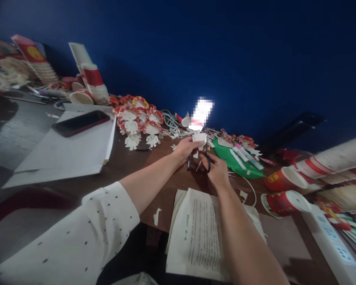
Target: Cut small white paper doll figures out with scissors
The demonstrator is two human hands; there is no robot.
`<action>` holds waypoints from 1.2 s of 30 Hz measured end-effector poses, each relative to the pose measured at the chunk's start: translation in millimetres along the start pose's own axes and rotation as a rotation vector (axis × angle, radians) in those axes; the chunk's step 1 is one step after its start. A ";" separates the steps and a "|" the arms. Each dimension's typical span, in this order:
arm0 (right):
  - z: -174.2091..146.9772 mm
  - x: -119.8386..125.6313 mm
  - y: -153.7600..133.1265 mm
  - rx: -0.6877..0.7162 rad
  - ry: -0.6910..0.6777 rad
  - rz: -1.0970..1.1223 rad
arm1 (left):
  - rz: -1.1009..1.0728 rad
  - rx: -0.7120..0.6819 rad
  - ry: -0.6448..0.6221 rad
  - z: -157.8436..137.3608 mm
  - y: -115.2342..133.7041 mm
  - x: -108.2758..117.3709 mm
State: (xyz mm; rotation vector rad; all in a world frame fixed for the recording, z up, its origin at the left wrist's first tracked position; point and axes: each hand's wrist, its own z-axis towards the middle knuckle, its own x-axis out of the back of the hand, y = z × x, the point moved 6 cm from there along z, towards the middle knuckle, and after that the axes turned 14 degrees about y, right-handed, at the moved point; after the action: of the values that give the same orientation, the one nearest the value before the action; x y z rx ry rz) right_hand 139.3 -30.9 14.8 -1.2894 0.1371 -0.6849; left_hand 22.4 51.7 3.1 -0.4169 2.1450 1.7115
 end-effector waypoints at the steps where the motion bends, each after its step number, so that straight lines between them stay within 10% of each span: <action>1: -0.4 -0.3 0.0 -0.009 -0.003 0.008 | -0.002 -0.001 -0.001 0.0 0.2 -0.1; 36: 3.6 2.5 13.3 -0.224 0.200 0.370 | 0.074 -0.065 -0.022 -2.7 0.8 0.8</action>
State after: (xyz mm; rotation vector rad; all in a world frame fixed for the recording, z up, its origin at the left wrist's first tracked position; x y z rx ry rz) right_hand 148.2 -27.7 4.4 -1.3583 0.6149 -0.4864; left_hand 21.1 49.2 3.9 -0.3383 2.1178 1.8219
